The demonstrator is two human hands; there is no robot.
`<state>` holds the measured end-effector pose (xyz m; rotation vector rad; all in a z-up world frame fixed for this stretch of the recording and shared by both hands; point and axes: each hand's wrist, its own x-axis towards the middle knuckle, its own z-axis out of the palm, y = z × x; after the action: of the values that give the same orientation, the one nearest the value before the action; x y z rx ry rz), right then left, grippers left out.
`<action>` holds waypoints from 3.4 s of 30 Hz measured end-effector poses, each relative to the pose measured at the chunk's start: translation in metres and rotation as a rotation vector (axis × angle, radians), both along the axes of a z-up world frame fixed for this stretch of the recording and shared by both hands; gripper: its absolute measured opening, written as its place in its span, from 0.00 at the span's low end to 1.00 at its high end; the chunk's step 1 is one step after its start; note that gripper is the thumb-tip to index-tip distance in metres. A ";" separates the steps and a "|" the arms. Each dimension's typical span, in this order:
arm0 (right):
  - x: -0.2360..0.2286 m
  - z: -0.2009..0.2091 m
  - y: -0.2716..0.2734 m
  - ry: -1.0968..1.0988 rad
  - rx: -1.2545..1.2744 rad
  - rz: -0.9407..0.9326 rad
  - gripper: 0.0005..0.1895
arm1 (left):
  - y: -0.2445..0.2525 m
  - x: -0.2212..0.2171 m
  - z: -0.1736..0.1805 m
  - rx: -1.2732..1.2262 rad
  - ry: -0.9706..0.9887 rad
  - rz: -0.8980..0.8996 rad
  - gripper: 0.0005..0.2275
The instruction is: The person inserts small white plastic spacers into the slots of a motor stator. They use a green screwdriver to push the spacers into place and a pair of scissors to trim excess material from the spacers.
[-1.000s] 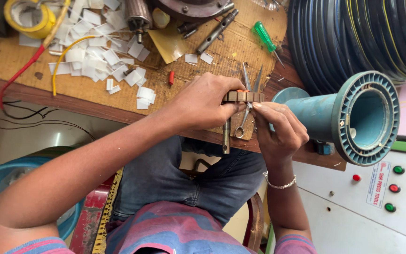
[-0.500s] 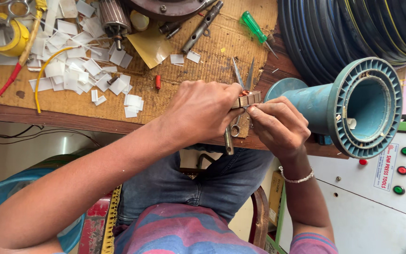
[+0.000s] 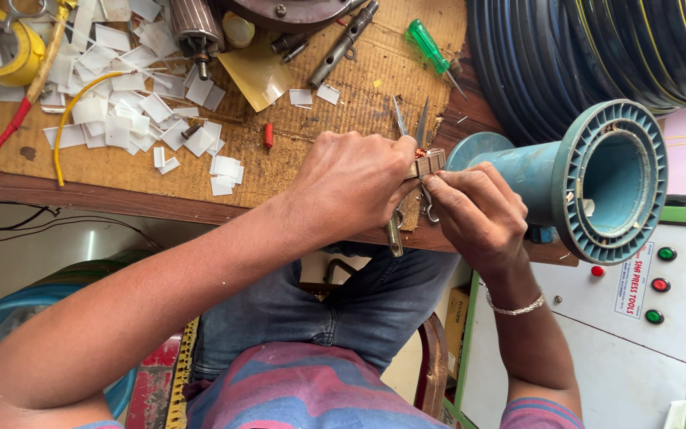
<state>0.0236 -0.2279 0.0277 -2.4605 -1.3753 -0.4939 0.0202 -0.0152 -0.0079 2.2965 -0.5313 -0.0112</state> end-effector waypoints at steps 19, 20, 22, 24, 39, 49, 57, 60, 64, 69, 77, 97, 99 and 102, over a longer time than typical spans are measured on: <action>0.003 -0.043 0.027 -0.219 0.287 -0.019 0.14 | 0.013 0.019 -0.004 0.039 0.046 -0.053 0.15; 0.002 -0.042 0.030 -0.214 0.297 -0.030 0.14 | 0.014 0.018 -0.003 0.027 0.041 -0.046 0.14; -0.004 -0.035 0.033 -0.157 0.267 -0.070 0.14 | 0.015 0.016 -0.002 0.001 0.034 -0.034 0.14; -0.012 -0.019 0.028 -0.057 0.181 -0.124 0.13 | 0.015 0.014 -0.001 -0.013 0.050 -0.032 0.14; 0.004 -0.027 0.020 -0.214 0.107 0.055 0.16 | 0.023 0.022 0.000 0.014 0.067 -0.081 0.13; 0.005 -0.024 0.029 -0.167 0.131 0.027 0.18 | 0.031 0.025 -0.010 -0.024 0.029 -0.105 0.13; 0.001 -0.015 0.032 -0.203 0.107 0.007 0.18 | 0.030 0.025 -0.010 -0.009 0.047 -0.109 0.14; 0.002 -0.020 0.034 -0.215 0.122 0.000 0.17 | 0.029 0.025 -0.010 -0.023 0.018 -0.105 0.14; 0.006 -0.025 0.033 -0.243 0.108 0.001 0.18 | 0.031 0.026 -0.011 -0.002 0.066 -0.109 0.13; 0.012 -0.027 0.024 -0.300 0.049 0.012 0.16 | 0.034 0.028 -0.007 0.017 0.027 -0.138 0.13; -0.005 -0.040 0.019 -0.226 0.315 -0.067 0.22 | 0.053 0.009 -0.019 -0.079 -0.036 -0.338 0.19; -0.016 -0.040 0.026 0.547 0.464 -0.174 0.21 | 0.005 -0.061 -0.049 -0.519 -0.352 0.316 0.19; -0.016 -0.041 0.024 0.567 0.467 -0.159 0.20 | 0.005 -0.064 -0.050 -0.489 -0.383 0.312 0.19; -0.019 -0.041 0.021 0.548 0.439 -0.124 0.20 | 0.002 -0.070 -0.051 -0.474 -0.415 0.320 0.20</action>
<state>0.0051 -0.2066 -0.0136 -2.1018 -0.7984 -0.1061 -0.0501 -0.0129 -0.0591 1.8880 -0.3183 0.6863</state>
